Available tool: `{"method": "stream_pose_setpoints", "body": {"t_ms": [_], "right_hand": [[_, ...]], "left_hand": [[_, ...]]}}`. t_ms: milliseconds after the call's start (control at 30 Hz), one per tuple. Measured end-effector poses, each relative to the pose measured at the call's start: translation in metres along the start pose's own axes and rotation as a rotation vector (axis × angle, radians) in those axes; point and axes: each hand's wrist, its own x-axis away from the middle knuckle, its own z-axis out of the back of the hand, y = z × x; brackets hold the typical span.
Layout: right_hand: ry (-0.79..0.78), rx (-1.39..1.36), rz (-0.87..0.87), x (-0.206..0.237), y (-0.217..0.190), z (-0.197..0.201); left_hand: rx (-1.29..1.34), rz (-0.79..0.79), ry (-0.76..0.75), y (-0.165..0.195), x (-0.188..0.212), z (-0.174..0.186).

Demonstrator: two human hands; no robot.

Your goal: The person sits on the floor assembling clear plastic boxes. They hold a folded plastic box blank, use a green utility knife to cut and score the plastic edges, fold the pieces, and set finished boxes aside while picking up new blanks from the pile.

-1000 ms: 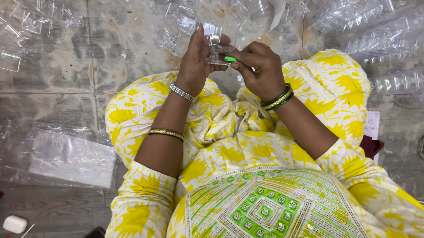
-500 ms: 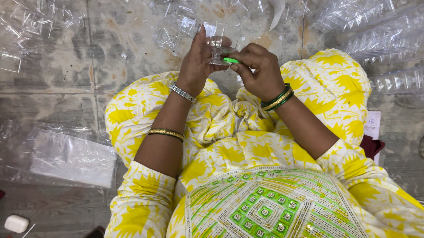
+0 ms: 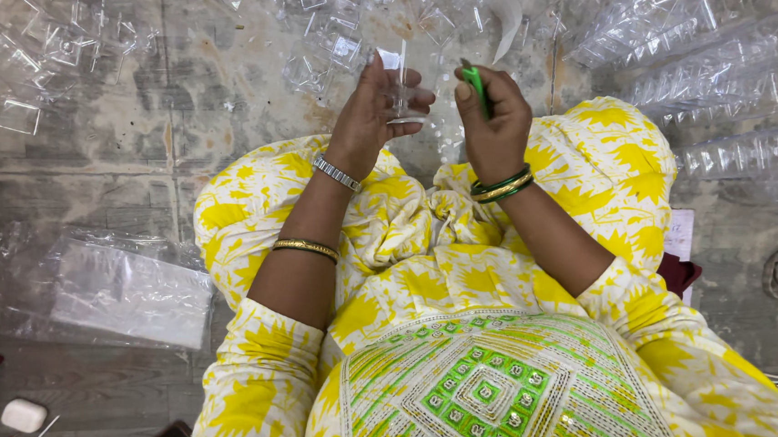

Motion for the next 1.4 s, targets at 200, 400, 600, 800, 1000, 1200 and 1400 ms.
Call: {"method": "stream_pose_setpoints", "body": {"t_ms": [200,400,600,800,1000,1200,1400], "right_hand": [[-0.105,-0.32,-0.155,-0.017,-0.011,0.014],[-0.317,-0.121,-0.105,-0.025,-0.024,0.019],[-0.356,-0.112,0.117,-0.026,-0.032,0.027],[-0.318,-0.169,-0.066,-0.02,-0.032,0.023],[-0.304,-0.103,-0.264,-0.009,-0.008,0.014],[-0.246,0.026,-0.233,0.004,0.008,-0.009],[-0.288,-0.114,-0.248,0.024,-0.002,-0.031]], "left_hand": [[0.097,-0.002,-0.022,0.003,0.002,-0.004],[0.007,-0.219,-0.172,0.008,0.009,-0.009],[0.255,-0.027,-0.054,0.018,0.012,-0.009],[0.099,-0.166,0.04,0.009,0.009,-0.001],[0.147,-0.243,0.235,-0.002,-0.002,0.005],[0.098,-0.382,0.294,-0.015,-0.004,0.009],[0.072,-0.502,0.374,-0.019,-0.006,0.009]]}}
